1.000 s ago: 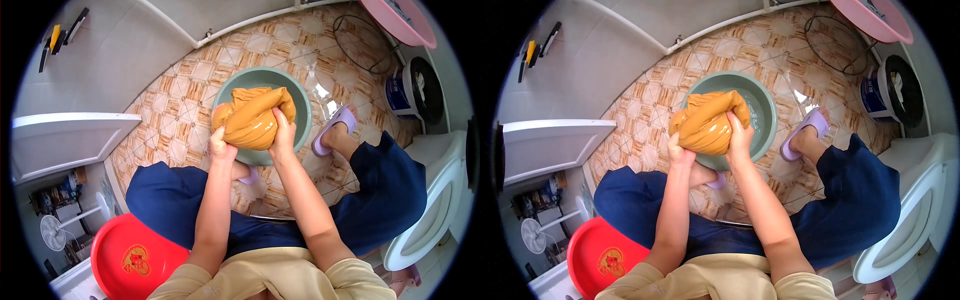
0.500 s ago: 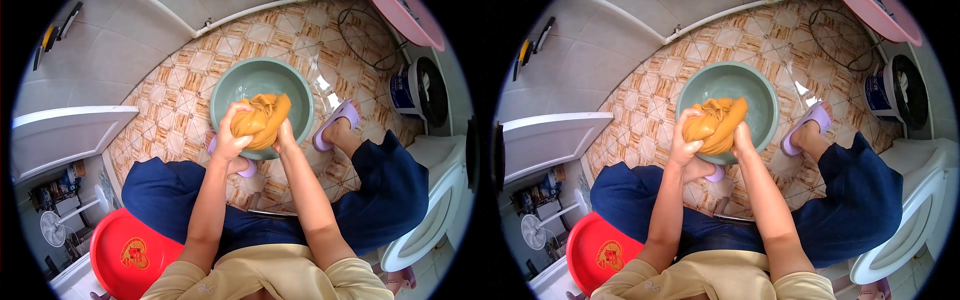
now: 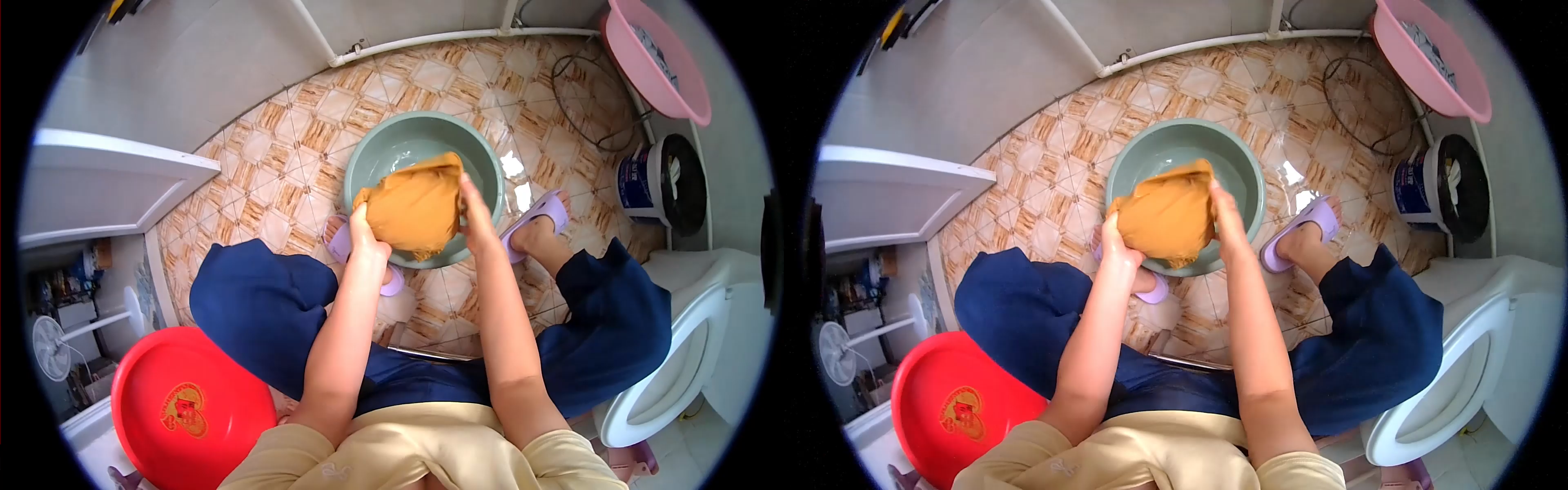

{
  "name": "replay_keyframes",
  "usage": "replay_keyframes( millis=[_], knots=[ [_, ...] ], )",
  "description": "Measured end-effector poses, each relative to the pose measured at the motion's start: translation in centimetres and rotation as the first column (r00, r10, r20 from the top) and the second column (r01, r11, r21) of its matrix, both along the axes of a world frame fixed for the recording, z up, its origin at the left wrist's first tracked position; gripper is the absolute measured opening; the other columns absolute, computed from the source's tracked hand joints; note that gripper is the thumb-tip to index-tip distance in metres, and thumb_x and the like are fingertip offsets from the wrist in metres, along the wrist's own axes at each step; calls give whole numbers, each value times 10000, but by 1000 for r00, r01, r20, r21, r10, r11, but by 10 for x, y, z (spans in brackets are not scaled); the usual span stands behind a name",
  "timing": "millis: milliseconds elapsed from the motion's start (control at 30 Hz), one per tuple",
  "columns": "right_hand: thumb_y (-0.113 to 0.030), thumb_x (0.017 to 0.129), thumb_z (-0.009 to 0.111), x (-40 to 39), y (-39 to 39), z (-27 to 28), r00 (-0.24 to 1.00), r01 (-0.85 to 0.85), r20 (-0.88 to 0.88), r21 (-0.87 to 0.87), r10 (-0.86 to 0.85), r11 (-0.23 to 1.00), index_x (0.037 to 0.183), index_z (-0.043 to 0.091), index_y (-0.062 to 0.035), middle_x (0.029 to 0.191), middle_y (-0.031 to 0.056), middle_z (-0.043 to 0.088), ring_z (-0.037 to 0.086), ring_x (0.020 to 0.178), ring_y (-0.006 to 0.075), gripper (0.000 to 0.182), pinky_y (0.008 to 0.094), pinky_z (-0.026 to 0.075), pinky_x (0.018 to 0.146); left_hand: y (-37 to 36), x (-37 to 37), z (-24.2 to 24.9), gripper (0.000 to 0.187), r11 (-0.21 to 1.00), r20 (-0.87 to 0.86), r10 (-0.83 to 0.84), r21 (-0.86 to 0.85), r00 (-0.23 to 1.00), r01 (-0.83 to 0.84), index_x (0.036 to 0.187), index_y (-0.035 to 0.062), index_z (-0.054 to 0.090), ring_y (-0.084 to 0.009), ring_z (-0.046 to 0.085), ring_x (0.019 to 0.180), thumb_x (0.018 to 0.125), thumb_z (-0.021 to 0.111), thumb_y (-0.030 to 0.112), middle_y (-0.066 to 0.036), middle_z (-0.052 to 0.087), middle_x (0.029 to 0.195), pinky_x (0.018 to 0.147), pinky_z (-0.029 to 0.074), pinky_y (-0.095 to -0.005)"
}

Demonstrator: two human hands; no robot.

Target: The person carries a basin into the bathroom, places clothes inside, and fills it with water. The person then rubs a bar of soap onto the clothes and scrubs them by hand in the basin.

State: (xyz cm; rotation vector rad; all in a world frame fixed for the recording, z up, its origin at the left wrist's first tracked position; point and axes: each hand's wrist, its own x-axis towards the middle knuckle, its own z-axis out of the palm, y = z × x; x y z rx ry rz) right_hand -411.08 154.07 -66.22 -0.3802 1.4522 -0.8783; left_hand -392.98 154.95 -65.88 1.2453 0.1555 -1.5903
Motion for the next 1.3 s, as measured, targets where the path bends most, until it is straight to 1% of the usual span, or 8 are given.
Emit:
replay_keyframes(
  millis=[133,300,333,400,633,700,800,1300],
  knots=[
    [-338,904,521,-51,-4,-62,746,287,-450,-449,-492,846,989,606,40,967,153,612,574,882,239,397,333,435,820,-10,6,6,490,996,-158,52,-65,986,-63,1236,77,521,-305,516,1156,883,424,403,-118,541,1268,958,418,-495],
    [-351,914,467,-103,55,-207,640,229,-687,-255,-343,939,847,588,35,797,132,593,570,749,231,409,366,450,674,-15,-3,18,474,982,-161,147,-91,976,-163,1216,77,534,-292,531,1139,897,413,406,-114,550,1255,967,416,-488],
    [-474,931,412,-85,67,-147,942,258,-253,120,-222,959,921,577,-8,814,120,585,589,749,253,494,393,474,619,-14,-5,14,462,978,-142,152,-121,978,-170,1215,78,534,-286,532,1138,898,422,395,-115,550,1255,969,416,-482],
    [-578,912,374,-42,78,-97,962,248,-166,214,-215,945,1080,504,-53,868,139,580,617,737,313,566,413,545,583,-12,-12,0,423,965,-90,182,-178,979,-195,1205,80,538,-267,536,1132,893,463,355,-112,557,1243,971,421,-460],
    [-328,900,578,-24,58,-54,948,173,-278,33,-157,984,1129,522,22,937,128,612,641,740,240,421,371,549,645,2,-38,68,565,947,-35,246,-204,969,-248,1242,44,374,-214,495,1060,745,636,102,-99,482,1158,933,404,-370],
    [-190,892,591,-11,36,-21,927,359,48,-403,-372,842,1095,550,36,990,118,638,649,810,219,307,326,541,721,3,-43,75,556,942,-90,235,-224,968,-250,1238,41,378,-209,498,1049,748,634,107,-94,485,1150,935,397,-362],
    [-115,889,579,2,9,40,910,410,148,-446,-386,796,1065,570,45,992,111,658,654,846,211,239,303,529,753,2,-42,94,510,930,-197,228,-245,954,-273,1236,43,377,-208,493,1053,779,597,98,-95,484,1156,932,403,-367],
    [-126,876,601,-35,-12,65,946,88,-232,-494,-229,865,908,590,-9,817,42,639,583,664,106,121,249,470,598,-9,-16,66,379,929,-232,266,-197,936,-313,1170,46,538,-236,549,1093,881,488,285,-112,583,1186,946,427,-403]
  ],
)
